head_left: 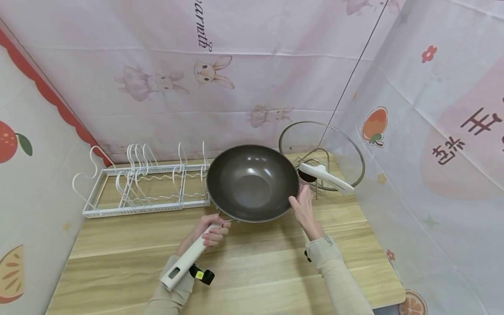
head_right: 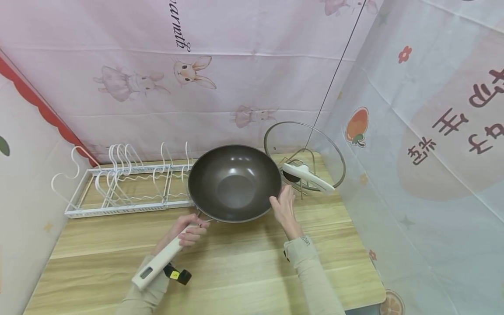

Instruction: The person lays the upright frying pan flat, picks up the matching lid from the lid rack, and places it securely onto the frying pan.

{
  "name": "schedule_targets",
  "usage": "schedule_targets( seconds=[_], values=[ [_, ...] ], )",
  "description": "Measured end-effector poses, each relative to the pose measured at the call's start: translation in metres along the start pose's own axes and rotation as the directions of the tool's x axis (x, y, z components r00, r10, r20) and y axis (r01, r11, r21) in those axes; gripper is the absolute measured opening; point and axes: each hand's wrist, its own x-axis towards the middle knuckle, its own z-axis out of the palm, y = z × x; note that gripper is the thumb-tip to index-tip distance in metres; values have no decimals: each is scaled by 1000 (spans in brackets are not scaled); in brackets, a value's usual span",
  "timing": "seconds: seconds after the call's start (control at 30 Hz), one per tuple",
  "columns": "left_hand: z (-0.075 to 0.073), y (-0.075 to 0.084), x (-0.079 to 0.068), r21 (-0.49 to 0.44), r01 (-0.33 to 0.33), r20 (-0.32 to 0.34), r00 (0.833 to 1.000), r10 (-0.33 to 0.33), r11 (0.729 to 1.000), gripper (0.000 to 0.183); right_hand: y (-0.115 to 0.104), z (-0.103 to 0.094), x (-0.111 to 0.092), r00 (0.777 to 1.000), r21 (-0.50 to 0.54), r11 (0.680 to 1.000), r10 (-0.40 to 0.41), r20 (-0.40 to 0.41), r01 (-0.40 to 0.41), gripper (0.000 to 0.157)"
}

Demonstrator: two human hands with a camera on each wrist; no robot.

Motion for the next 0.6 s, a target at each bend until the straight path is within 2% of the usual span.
schedule_targets(
  seconds=[0.4, 0.6],
  values=[
    [-20, -4, -1, -79, 5, -35, 999, -8, 997, 9, 16, 13, -3, 1000, -27, 999, 22, -10, -22, 25],
    [-33, -1, -3, -89, 12, -11, 1000, -13, 996, 11, 23, 19, -4, 999, -26, 998, 51, 5, -50, 25]
  ],
)
